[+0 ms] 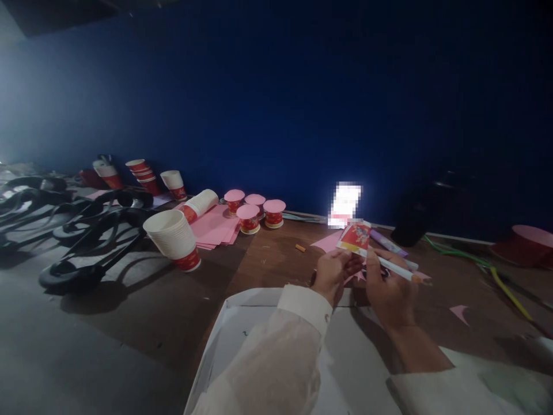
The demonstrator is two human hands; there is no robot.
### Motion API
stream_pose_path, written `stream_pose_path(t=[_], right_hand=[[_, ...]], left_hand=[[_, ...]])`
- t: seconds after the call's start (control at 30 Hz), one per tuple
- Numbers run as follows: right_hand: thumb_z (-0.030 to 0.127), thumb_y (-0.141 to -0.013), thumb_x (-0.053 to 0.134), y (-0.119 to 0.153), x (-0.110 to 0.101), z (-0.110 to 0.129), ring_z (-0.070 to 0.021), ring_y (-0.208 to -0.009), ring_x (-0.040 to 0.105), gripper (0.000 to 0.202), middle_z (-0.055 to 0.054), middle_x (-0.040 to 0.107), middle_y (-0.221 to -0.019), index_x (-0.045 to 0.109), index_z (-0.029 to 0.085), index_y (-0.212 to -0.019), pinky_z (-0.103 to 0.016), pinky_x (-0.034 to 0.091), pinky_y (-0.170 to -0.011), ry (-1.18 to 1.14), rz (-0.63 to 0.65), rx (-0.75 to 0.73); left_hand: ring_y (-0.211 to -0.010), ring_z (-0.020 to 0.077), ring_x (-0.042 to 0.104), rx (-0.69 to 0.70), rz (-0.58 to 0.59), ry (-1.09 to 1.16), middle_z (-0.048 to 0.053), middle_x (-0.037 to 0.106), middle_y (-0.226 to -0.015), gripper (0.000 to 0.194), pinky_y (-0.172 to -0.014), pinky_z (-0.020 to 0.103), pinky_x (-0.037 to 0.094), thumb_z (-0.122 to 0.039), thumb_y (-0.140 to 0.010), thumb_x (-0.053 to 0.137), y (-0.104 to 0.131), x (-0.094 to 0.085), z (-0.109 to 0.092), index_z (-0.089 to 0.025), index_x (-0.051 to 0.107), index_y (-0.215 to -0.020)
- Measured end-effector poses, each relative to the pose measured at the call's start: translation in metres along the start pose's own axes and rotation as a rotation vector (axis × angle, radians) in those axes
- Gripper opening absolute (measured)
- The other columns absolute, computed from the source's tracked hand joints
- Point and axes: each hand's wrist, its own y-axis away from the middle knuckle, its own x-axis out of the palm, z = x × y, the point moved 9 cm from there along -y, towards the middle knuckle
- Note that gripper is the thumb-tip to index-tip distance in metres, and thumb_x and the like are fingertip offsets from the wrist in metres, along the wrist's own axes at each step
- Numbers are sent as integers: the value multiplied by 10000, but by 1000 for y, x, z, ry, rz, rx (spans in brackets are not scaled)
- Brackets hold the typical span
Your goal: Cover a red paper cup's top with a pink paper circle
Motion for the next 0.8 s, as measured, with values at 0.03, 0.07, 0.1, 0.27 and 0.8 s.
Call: stream_pose_path(t=[0.03, 0.07, 0.1, 0.27, 0.8], right_hand=[[412, -939, 539, 0, 0, 0, -222, -747, 671, 312, -108, 743, -832, 720, 169, -864, -350, 518, -718, -17, 2, -6], [408, -940, 542, -1, 0, 0, -223, -757, 674, 309, -108, 744, -840, 720, 166, -870, -353, 522, -728, -28, 2, -8], [408, -941, 546, -1, 0, 0, -224, -762, 675, 305, -106, 744, -843, 721, 166, -877, -356, 524, -734, -33, 2, -8], [413, -939, 541, -2, -1, 2, -229, -778, 680, 302, -102, 744, -835, 709, 178, -852, -360, 533, -750, -30, 3, -14], [436, -937, 520, -1, 0, -2, -230, -768, 679, 341, -112, 745, -824, 716, 171, -849, -340, 516, -735, 22, 18, 35]], left_hand=[[-626, 123, 653, -1, 2, -5, 55, 674, -682, 112, -688, 239, 534, -171, -772, 752, 0, 0, 0, -106, 669, -734], [-626, 124, 654, -3, 1, -11, 58, 678, -686, 101, -697, 245, 536, -166, -781, 740, 0, 0, 0, -104, 673, -738], [-630, 128, 657, -4, 0, -17, 61, 684, -692, 92, -706, 251, 538, -162, -787, 731, 1, 0, 0, -104, 678, -740], [-629, 125, 666, -7, -2, -18, 59, 682, -682, 89, -682, 232, 537, -136, -810, 686, 3, 0, -1, -111, 673, -725], [-619, 117, 660, -38, -42, 18, 63, 675, -680, 120, -674, 224, 541, -76, -852, 627, 4, -1, -1, -91, 672, -742]])
